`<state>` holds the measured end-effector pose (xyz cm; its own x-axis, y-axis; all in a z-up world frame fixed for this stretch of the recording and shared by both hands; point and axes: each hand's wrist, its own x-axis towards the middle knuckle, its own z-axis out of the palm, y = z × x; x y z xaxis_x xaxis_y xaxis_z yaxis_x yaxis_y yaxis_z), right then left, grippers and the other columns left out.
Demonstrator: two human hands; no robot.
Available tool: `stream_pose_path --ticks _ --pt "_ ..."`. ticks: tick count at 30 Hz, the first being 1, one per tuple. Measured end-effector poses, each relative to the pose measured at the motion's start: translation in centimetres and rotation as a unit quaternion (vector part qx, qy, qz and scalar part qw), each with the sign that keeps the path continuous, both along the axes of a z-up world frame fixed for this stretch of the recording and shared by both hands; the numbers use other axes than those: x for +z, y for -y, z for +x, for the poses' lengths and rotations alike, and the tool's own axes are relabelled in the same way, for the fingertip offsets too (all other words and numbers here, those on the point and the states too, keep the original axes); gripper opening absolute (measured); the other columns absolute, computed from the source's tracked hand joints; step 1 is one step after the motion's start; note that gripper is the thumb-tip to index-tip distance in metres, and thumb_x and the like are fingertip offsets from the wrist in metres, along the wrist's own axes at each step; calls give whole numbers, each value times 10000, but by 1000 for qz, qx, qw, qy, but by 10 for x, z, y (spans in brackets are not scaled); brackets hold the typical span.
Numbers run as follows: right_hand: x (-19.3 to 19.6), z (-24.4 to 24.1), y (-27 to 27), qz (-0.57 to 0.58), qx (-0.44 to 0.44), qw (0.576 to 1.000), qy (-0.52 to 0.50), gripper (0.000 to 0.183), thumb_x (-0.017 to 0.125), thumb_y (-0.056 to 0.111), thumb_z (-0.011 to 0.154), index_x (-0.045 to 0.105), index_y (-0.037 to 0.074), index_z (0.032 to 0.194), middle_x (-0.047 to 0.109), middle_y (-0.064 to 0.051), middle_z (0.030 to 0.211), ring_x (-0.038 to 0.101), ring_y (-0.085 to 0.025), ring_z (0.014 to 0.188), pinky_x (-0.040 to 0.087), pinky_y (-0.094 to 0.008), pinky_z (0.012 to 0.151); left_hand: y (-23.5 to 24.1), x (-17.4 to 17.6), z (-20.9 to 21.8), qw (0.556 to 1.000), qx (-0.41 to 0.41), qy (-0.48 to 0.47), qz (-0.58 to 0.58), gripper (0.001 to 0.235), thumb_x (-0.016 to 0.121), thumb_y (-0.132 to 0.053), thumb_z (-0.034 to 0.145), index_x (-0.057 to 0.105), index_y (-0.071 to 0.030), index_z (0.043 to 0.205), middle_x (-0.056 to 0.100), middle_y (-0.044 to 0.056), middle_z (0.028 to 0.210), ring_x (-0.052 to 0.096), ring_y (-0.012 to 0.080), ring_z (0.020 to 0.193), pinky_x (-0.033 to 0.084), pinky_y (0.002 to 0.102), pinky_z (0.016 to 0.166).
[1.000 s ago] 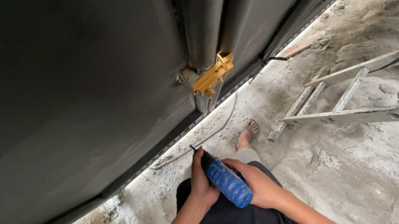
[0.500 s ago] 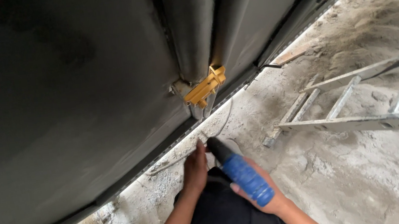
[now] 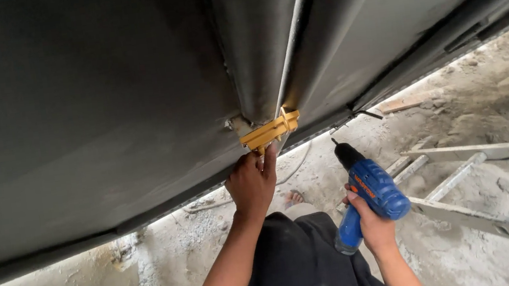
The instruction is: Drilling holes into a metal gate to install a latch mechanism using a power drill.
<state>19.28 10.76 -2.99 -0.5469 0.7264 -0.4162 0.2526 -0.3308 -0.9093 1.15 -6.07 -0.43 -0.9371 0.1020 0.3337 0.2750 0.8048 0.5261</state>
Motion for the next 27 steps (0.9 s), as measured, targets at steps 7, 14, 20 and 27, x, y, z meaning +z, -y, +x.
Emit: stream_pose_path --ticks 7,14,20,27 --pt "4 -16 -46 -16 33 999 -24 206 695 48 893 695 -17 1089 712 -132 1033 651 -234 754 559 -359 720 -7 -10 13 969 -69 12 238 403 566 -340 1038 624 -81 736 585 26 579 568 176 512 384 352 493" --pt "11 -23 -72 -18 73 997 -17 213 683 26 874 680 -27 1081 703 -152 1027 640 -250 753 544 -368 715 -32 -14 22 761 10 266 592 502 560 -487 1008 720 -25 895 512 -32 698 336 71 579 246 265 541" --pt "10 -11 -98 -31 69 997 -23 230 667 17 892 664 -39 1115 693 -169 1023 631 -254 755 547 -370 724 -44 -15 23 828 46 178 530 513 482 -472 1047 513 -125 671 516 -12 642 684 148 865 458 315 774" --pt "0 -5 -109 -36 19 999 4 229 674 55 882 680 -1 1104 720 -122 1033 647 -230 747 536 -328 697 -47 -19 0 869 66 208 444 561 390 -488 1060 466 -136 629 591 24 634 782 278 1089 501 366 864"
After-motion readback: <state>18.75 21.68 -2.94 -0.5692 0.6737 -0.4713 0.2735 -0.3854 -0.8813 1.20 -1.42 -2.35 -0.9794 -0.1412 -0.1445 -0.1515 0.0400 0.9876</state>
